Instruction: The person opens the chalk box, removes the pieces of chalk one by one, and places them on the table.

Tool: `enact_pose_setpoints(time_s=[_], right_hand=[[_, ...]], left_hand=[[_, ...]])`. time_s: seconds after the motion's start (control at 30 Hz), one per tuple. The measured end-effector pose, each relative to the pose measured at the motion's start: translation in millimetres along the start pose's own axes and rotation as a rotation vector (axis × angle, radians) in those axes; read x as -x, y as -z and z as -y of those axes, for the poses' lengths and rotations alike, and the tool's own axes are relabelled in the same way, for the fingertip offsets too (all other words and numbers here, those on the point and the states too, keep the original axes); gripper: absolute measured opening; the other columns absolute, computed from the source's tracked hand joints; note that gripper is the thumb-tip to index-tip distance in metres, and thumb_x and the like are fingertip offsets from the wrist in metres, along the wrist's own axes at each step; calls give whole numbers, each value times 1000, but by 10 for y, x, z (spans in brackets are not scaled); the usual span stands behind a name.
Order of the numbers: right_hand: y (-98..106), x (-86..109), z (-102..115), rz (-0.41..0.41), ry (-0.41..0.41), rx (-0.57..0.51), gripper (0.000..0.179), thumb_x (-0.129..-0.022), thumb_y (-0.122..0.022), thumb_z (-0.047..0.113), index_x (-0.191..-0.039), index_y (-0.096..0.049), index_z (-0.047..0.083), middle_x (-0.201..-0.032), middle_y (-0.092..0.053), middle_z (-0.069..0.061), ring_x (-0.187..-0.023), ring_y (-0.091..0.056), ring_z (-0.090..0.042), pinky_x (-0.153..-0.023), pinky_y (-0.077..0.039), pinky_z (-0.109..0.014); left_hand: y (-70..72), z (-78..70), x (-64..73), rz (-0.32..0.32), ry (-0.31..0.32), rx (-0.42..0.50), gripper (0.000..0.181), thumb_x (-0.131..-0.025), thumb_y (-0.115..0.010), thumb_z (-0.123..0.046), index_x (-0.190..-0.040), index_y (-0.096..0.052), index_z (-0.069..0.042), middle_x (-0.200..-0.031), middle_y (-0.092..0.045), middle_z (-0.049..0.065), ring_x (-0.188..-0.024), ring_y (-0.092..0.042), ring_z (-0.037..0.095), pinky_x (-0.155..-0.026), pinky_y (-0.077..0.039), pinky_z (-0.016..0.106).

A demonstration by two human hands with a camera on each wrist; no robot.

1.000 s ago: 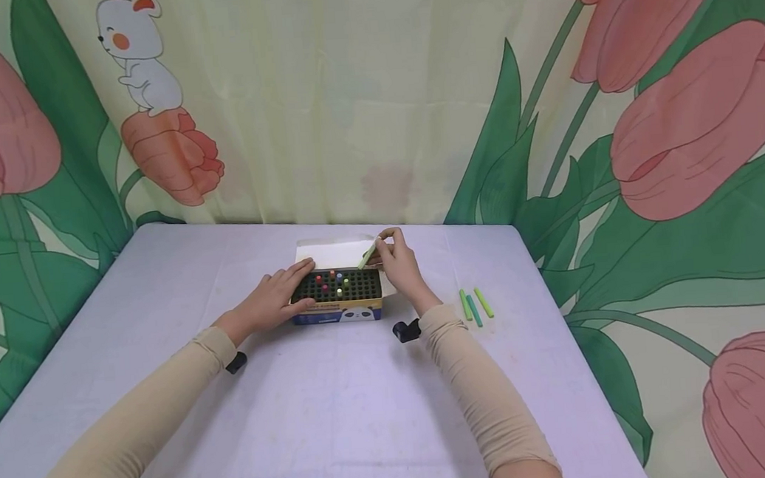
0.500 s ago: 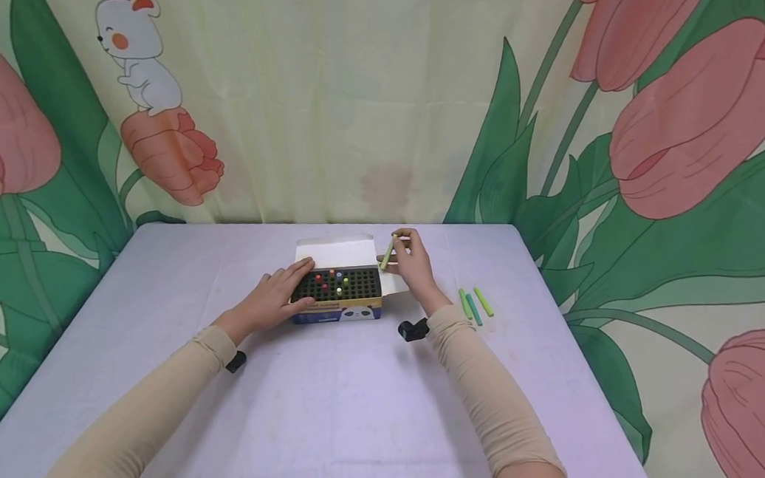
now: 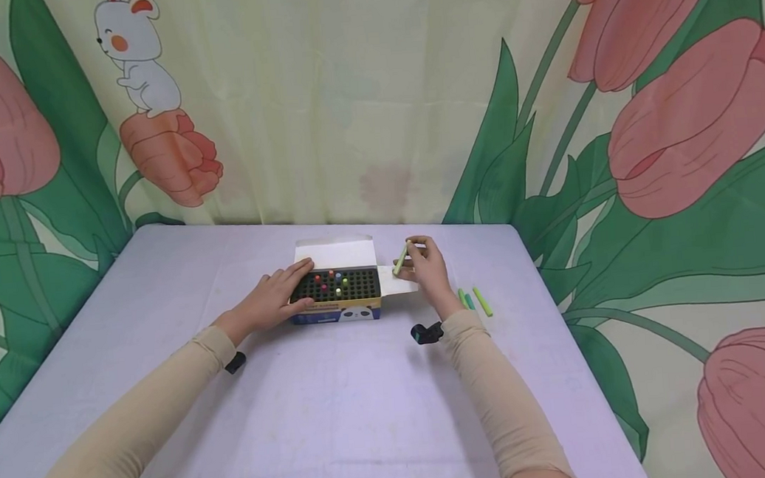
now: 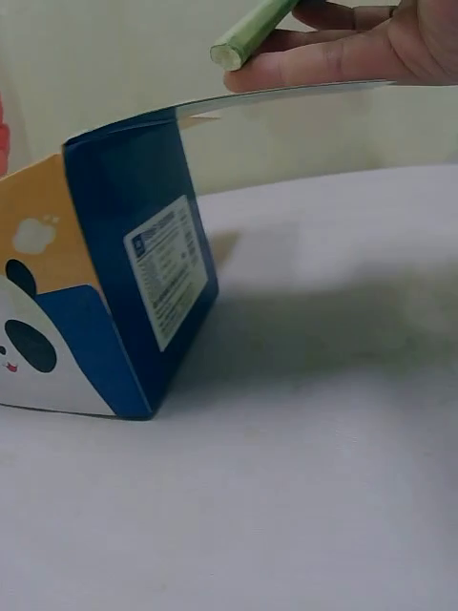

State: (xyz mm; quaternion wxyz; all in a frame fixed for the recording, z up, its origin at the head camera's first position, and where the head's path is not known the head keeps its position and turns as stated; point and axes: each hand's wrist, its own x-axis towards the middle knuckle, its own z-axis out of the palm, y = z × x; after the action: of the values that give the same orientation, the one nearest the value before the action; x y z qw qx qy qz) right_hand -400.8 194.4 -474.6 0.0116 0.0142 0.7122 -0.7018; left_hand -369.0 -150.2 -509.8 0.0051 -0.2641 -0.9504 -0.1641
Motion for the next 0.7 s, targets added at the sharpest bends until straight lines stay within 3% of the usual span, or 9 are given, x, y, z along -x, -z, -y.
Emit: enact_pose_setpoints(time_s=[0.3, 0.57, 0.7], right_hand=[[211, 45, -36, -32, -4, -12, 42, -113, -46, 28, -148, -46, 5, -137, -49, -25, -95, -70, -14, -81, -61, -31], [394, 70, -161, -87, -3, -39, 41, -112, -46, 26, -146, -47, 3, -128, -51, -22, -90, -70, -12, -80, -61, -31], [462, 86, -202, -79, -11, -35, 42, -112, -47, 27, -146, -46, 2, -135, -48, -28, -90, -70, -12, -80, -62, -31]], left_hand=[[26, -30, 23, -3, -7, -4, 85, -104, -45, -65, -168, -16, -17, -173, -20, 6, -136, -48, 40, -105, -37, 64], [31, -43, 34, 2, -11, -5, 85, -104, -46, -64, -168, -16, -17, -173, -20, 6, -135, -49, 39, -105, -37, 64], [41, -46, 35, 3, -7, 3, 85, -104, -46, -64, -168, -16, -17, -173, -20, 6, -136, -48, 39, -106, -36, 64]])
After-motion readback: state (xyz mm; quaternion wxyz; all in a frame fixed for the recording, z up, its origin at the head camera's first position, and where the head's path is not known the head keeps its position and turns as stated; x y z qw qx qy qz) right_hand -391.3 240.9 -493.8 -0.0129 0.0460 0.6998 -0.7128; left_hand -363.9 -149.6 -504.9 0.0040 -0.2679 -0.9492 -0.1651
